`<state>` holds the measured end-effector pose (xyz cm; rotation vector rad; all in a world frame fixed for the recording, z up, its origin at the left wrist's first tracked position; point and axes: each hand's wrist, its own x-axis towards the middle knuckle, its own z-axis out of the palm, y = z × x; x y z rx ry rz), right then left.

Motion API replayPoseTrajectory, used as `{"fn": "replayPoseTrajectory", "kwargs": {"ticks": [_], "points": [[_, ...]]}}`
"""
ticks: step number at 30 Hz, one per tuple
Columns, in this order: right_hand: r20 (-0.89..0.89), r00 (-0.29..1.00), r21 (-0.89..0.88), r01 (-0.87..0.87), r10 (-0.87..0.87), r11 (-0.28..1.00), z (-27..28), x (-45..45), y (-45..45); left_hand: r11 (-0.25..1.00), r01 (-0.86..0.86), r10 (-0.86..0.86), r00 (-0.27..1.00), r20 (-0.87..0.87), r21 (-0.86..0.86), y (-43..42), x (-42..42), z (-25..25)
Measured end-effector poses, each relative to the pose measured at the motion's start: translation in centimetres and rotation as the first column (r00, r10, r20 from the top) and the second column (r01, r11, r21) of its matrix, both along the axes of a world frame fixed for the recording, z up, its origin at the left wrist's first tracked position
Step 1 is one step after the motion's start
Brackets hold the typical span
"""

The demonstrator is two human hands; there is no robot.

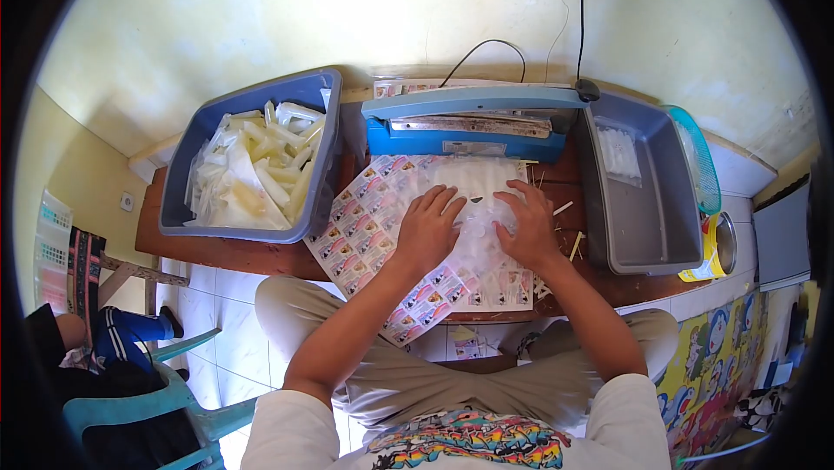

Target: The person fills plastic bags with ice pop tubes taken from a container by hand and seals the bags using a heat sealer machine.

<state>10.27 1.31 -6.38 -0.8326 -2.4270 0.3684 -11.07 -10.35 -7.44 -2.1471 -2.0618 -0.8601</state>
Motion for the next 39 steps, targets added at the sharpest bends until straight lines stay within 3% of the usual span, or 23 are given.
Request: {"fn": "replayPoseTrajectory", "kwargs": {"ticks": [3, 13, 15, 19, 25, 30, 37, 39], "points": [[-0.118, 0.993, -0.091, -0.043, 0.032, 0.995, -1.5, 0.4, 0.8, 1.000, -0.003, 0.003, 1.000, -0.011, -0.020, 0.4, 0.0, -0.8], [-0.150, 0.989, -0.182, -0.044, 0.016, 0.982, -1.5, 0.7, 2.1, 1.000, -0.024, 0.024, 0.999, -0.024, -0.005, 1.1, -0.1, -1.0], [-0.181, 0.978, -0.130, -0.126, 0.101, 0.983, -1.0, 1.0, 2.1, 0.999, -0.032, 0.033, 0.999, 0.023, -0.018, 0.9, -0.1, -0.9], [-0.159, 0.983, -0.127, -0.111, 0.090, 0.986, -1.1, 1.9, 2.2, 1.000, -0.025, 0.025, 0.999, 0.024, 0.009, 0.6, -0.4, -1.1], [-0.157, 0.988, -0.288, -0.046, 0.000, 0.956, -2.3, 1.7, 3.0, 1.000, -0.009, 0.009, 1.000, 0.004, -0.017, 0.4, -0.6, -1.3], [-0.139, 0.989, -0.167, -0.074, 0.050, 0.983, -1.5, 1.6, 2.6, 0.997, 0.031, -0.028, 0.998, 0.048, -0.070, -0.5, -0.5, -0.6], [-0.078, 0.994, -0.170, -0.091, 0.079, 0.981, -0.4, 2.2, 1.1, 1.000, -0.015, 0.015, 1.000, -0.006, -0.008, -1.2, -0.3, -0.7], [-0.078, 0.995, -0.064, -0.075, 0.070, 0.995, -0.3, 2.3, 1.0, 0.999, -0.043, 0.043, 0.999, 0.033, -0.004, -1.1, -0.4, -1.0]]}}
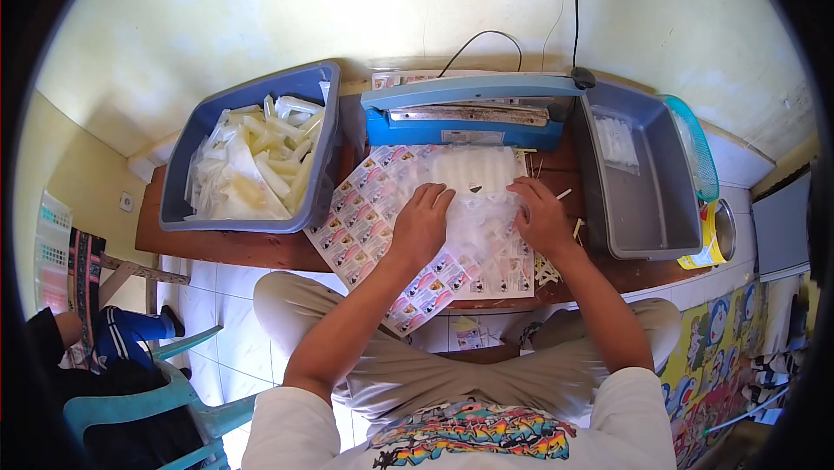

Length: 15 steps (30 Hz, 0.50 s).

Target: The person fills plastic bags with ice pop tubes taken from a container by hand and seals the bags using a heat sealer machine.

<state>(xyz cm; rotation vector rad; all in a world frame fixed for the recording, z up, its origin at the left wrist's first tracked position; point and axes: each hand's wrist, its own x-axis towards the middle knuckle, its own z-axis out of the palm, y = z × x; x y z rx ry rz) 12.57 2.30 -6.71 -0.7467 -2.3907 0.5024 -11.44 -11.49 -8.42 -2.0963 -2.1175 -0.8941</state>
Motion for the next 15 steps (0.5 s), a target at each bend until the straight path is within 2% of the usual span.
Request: {"fn": "replayPoseTrajectory", "kwargs": {"ticks": [4, 6, 10, 12, 15], "points": [[-0.023, 1.000, -0.008, -0.004, 0.004, 1.000, -1.2, 0.0, 0.9, 0.999, -0.031, 0.033, 0.997, 0.065, -0.026, 0.5, -0.2, -0.4], [-0.009, 1.000, -0.092, 0.026, -0.027, 0.995, -1.6, -0.2, 1.2, 0.995, -0.049, 0.053, 0.997, 0.050, -0.088, 0.8, -0.3, -0.3], [-0.015, 1.000, -0.058, 0.023, -0.024, 0.998, -1.8, -0.3, 1.5, 0.993, -0.072, 0.078, 0.995, 0.056, -0.094, 1.0, -0.3, -0.5], [0.014, 0.999, -0.132, 0.032, -0.031, 0.991, -1.3, 0.0, 1.4, 1.000, -0.026, 0.026, 0.998, 0.060, 0.005, 0.7, -0.2, -0.4], [-0.024, 0.999, -0.093, -0.025, 0.023, 0.995, -0.4, 0.4, 0.8, 1.000, 0.009, -0.009, 1.000, 0.008, 0.014, -0.3, -0.2, 0.5]]}}
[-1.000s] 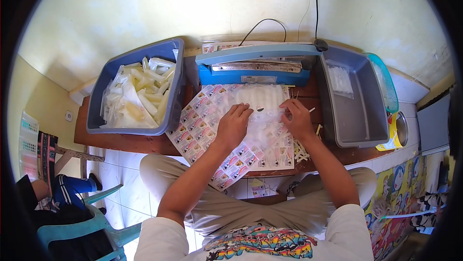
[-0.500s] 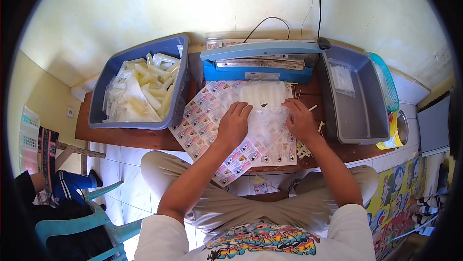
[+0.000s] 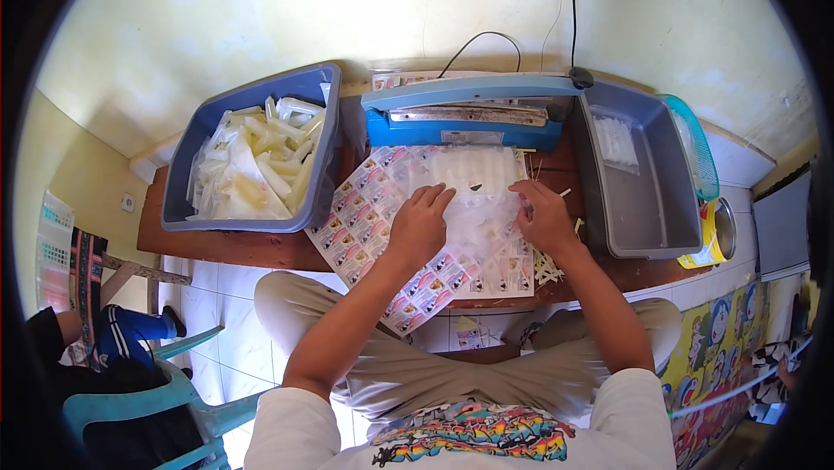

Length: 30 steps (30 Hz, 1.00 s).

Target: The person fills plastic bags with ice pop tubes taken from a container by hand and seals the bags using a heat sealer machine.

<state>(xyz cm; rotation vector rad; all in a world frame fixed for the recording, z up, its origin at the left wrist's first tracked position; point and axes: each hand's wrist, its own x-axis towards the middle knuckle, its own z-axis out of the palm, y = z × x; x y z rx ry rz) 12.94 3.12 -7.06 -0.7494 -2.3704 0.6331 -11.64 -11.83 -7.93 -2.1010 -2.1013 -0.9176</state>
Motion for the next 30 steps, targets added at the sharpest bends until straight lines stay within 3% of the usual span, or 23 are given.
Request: {"fn": "replayPoseTrajectory", "kwargs": {"ticks": [6, 10, 13, 15, 16, 18, 21, 25, 30], "points": [[0.044, 0.995, -0.047, -0.088, 0.090, 0.995, 2.3, 1.7, -1.1, 0.986, 0.055, -0.056, 0.998, -0.001, -0.160, -1.9, -0.2, 1.0], [0.084, 0.995, -0.032, -0.047, 0.049, 0.998, 3.3, 2.8, -1.2, 0.983, 0.110, -0.107, 0.994, 0.025, -0.149, -3.3, 0.0, 2.2], [0.220, 0.975, 0.084, -0.040, 0.021, 0.996, 3.7, 3.2, -1.2, 0.974, 0.158, -0.145, 0.986, 0.086, -0.162, -3.8, -0.1, 2.7], [0.254, 0.967, 0.150, -0.072, 0.032, 0.986, 3.2, 3.3, -1.1, 0.972, 0.133, -0.152, 0.985, -0.086, -0.193, -3.7, -0.5, 2.2], [0.253, 0.967, 0.149, -0.070, 0.030, 0.986, 2.8, 3.3, -0.9, 0.971, 0.135, -0.154, 0.984, -0.087, -0.195, -3.5, -0.7, 2.0], [0.225, 0.974, 0.236, -0.073, 0.019, 0.969, 2.0, 3.3, -0.5, 0.985, 0.128, -0.138, 0.986, -0.089, -0.113, -3.1, -1.1, 1.6], [0.089, 0.996, 0.204, 0.002, -0.021, 0.979, 1.5, 2.8, -0.3, 0.997, 0.075, -0.075, 0.997, -0.011, 0.003, -2.6, -0.9, 1.4], [0.041, 0.999, 0.162, 0.016, -0.023, 0.987, 2.2, 2.8, -0.2, 0.991, 0.058, -0.062, 0.998, 0.029, 0.116, -2.1, -0.9, 1.9], [-0.106, 0.988, -0.079, 0.106, -0.114, 0.991, 3.7, 1.8, -0.3, 0.991, -0.078, 0.056, 0.980, 0.189, 0.110, -1.5, -1.1, 2.6]]}}
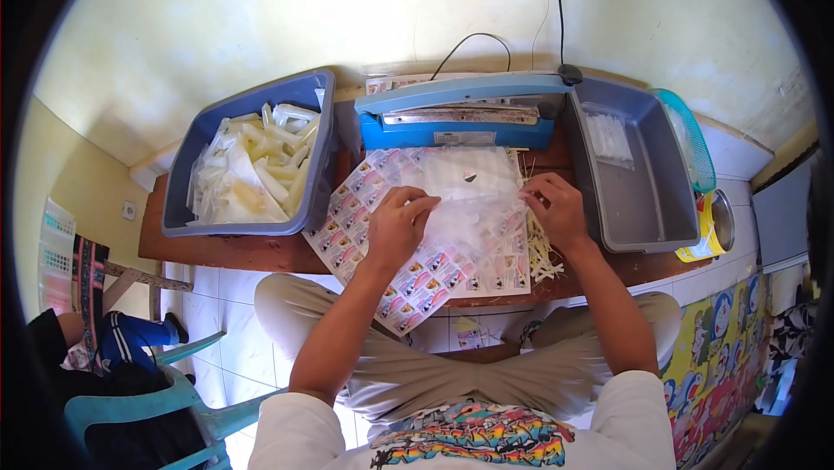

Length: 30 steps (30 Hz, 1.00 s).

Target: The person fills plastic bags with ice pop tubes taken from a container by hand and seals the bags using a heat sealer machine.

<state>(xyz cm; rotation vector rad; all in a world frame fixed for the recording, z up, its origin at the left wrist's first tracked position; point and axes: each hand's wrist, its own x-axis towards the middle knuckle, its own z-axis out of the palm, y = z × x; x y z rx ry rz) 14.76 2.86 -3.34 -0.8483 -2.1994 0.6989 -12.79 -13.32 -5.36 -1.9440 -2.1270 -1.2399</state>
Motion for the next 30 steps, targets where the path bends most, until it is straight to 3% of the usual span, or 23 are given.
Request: {"fn": "replayPoseTrajectory", "kwargs": {"ticks": [3, 7, 13, 14, 15, 17, 19, 23, 25, 30], "points": [[-0.061, 0.998, 0.146, 0.032, -0.023, 0.989, 0.9, -0.8, 0.7, 0.997, -0.008, 0.003, 0.998, 0.065, 0.083, 1.4, -0.7, 0.6], [-0.165, 0.986, 0.205, 0.070, -0.036, 0.976, 2.5, -2.1, 2.0, 0.986, 0.014, -0.042, 0.986, 0.161, 0.168, 3.3, -2.2, 3.6], [-0.228, 0.968, 0.036, 0.119, -0.107, 0.992, 4.9, -3.6, 3.6, 0.988, 0.020, -0.053, 0.975, 0.217, 0.153, 6.7, -4.1, 6.5], [-0.248, 0.956, -0.099, 0.133, -0.154, 0.986, 5.1, -3.8, 3.8, 0.987, 0.020, -0.054, 0.975, 0.214, 0.159, 7.1, -4.4, 6.8], [-0.260, 0.944, -0.234, 0.142, -0.202, 0.962, 5.3, -3.9, 4.1, 0.997, 0.023, -0.044, 0.945, 0.323, 0.068, 7.3, -4.5, 7.3], [-0.269, 0.943, -0.254, 0.128, -0.197, 0.959, 4.7, -4.2, 5.1, 0.999, 0.039, -0.025, 0.902, 0.430, -0.023, 7.9, -4.6, 7.7], [-0.277, 0.941, -0.274, 0.119, -0.197, 0.954, 4.3, -4.4, 5.8, 0.985, 0.085, 0.026, 0.780, 0.625, -0.147, 8.8, -4.9, 7.1], [-0.272, 0.938, -0.345, 0.113, -0.214, 0.932, 3.9, -4.4, 6.8, 0.988, 0.113, -0.004, 0.705, 0.709, -0.106, 9.5, -5.3, 5.8], [-0.273, 0.939, -0.348, 0.107, -0.210, 0.931, 4.1, -4.8, 7.0, 0.996, 0.087, -0.062, 0.713, 0.699, 0.000, 9.7, -5.2, 5.8], [-0.322, 0.915, -0.330, 0.133, -0.244, 0.935, 3.4, -5.5, 7.6, 0.997, 0.071, -0.036, 0.642, 0.766, -0.012, 10.3, -5.2, 5.8]]}}
